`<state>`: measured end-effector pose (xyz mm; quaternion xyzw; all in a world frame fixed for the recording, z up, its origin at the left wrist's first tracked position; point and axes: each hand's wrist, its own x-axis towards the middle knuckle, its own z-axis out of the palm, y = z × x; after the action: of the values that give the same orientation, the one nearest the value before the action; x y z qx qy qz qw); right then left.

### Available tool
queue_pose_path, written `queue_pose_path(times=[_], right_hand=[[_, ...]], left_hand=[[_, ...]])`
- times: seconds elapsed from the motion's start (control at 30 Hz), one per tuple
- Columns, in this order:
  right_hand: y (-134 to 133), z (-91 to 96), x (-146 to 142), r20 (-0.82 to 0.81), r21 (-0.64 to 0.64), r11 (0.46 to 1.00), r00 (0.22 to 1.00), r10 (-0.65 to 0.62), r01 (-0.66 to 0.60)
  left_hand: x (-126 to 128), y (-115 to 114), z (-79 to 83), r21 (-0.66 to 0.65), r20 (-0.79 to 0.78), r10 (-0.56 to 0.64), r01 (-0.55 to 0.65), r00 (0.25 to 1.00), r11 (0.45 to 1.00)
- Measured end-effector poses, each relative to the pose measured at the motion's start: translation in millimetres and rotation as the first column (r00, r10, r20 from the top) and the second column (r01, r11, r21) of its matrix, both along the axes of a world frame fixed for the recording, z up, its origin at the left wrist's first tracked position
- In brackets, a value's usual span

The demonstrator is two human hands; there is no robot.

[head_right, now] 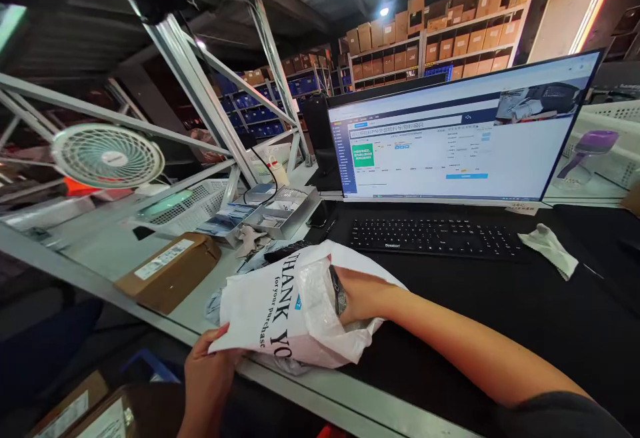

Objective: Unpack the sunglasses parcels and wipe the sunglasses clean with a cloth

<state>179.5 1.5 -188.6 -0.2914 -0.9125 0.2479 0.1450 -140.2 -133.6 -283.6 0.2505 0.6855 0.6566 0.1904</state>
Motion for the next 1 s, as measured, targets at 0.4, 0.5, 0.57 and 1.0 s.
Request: queue_pose_path(times=[0.4, 0.5, 0.57, 1.0], right_hand=[[-1.4, -12.2, -22.3, -0.266, -0.23, 0.968, 0.963, 0.035, -0.099], [-19.0, 8.2, -19.0, -0.186, -0.361, 0.931, 0.982, -0.019, -0.05], [-22.7, 18.9, -13.0, -0.132, -0.39, 0.918, 0.982, -0.134, 0.073], [8.8, 25.3, 64.5, -0.38, -0.225, 0.921, 0.842, -0.382, 0.317]], left_hand=[[-21.7, 13.5, -1.2, -0.071, -0.024, 0.021, -0.022, 1.0, 0.997], [-34.9, 17.1, 3.1, -0.079, -0.103, 0.028, -0.036, 0.994, 0.996], [-43.6, 19.5, 10.0, -0.054, -0.144, 0.05, -0.058, 0.988, 0.997], [-82.8, 7.1, 22.4, 0.06, -0.301, 0.132, -0.119, 0.945, 0.991]])
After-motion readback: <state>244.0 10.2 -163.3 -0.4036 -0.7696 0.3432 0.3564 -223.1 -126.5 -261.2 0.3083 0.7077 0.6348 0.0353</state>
